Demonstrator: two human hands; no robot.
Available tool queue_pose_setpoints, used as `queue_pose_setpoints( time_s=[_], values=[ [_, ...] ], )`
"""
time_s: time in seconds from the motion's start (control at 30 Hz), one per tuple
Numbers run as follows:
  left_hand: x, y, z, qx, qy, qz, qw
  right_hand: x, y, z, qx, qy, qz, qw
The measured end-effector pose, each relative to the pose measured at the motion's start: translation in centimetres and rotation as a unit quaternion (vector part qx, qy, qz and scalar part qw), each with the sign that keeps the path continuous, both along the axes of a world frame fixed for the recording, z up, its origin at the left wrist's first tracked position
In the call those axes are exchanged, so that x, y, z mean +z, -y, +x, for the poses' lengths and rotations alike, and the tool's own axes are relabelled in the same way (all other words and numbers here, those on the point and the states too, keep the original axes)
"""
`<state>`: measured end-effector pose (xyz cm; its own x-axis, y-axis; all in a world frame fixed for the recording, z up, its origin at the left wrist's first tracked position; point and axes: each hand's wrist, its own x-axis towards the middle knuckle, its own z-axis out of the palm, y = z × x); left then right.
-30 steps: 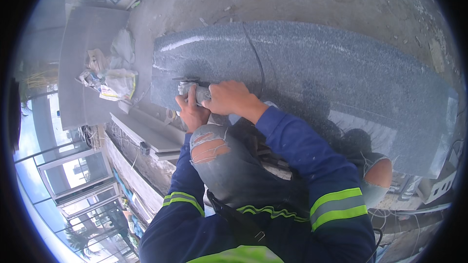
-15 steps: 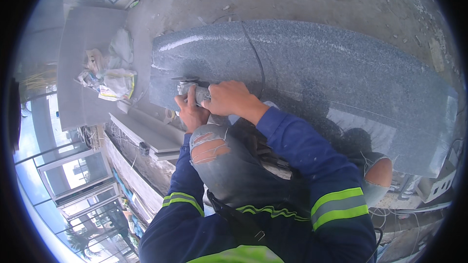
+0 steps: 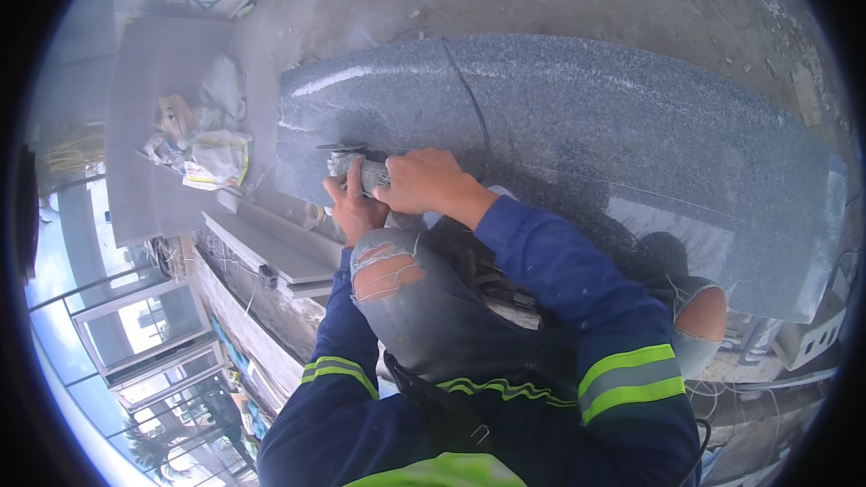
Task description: The person uses an angle grinder to grind the surface of a large gray stone slab. They move the grinder along the slab's surface, generating dust, and briefly pause to reposition the tool before continuing the grinding action.
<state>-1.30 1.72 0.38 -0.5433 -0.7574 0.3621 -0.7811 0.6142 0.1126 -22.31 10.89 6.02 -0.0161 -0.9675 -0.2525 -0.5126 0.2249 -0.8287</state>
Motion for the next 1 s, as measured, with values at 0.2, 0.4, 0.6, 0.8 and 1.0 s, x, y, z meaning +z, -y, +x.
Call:
queue_pose_setpoints(
  time_s=[0.2, 0.4, 0.6, 0.8, 1.0],
  values=[
    [0.0, -1.0, 0.0, 0.002, -0.016, 0.015, 1.0, 0.3, -1.0, -0.5, 0.015, 0.004, 0.017, 1.0],
    [-0.3, -0.5, -0.1, 0.0, -0.015, 0.007, 1.0, -0.5, -0.2, -0.2, 0.019, -0.004, 0.008, 1.0],
    [0.0, -0.5, 0.0, -0.005, -0.004, 0.02, 1.0, -0.2, -0.5, -0.3, 0.01, -0.002, -0.002, 1.0],
    [0.0, -1.3, -0.1, -0.006, -0.007, 0.019, 1.0, 0.6, -1.3, -0.8, 0.017, 0.002, 0.021, 1.0],
    [-0.1, -0.2, -0.2, -0.002, -0.002, 0.017, 1.0, -0.4, -0.2, -0.3, 0.012, -0.003, -0.005, 1.0]
  ],
)
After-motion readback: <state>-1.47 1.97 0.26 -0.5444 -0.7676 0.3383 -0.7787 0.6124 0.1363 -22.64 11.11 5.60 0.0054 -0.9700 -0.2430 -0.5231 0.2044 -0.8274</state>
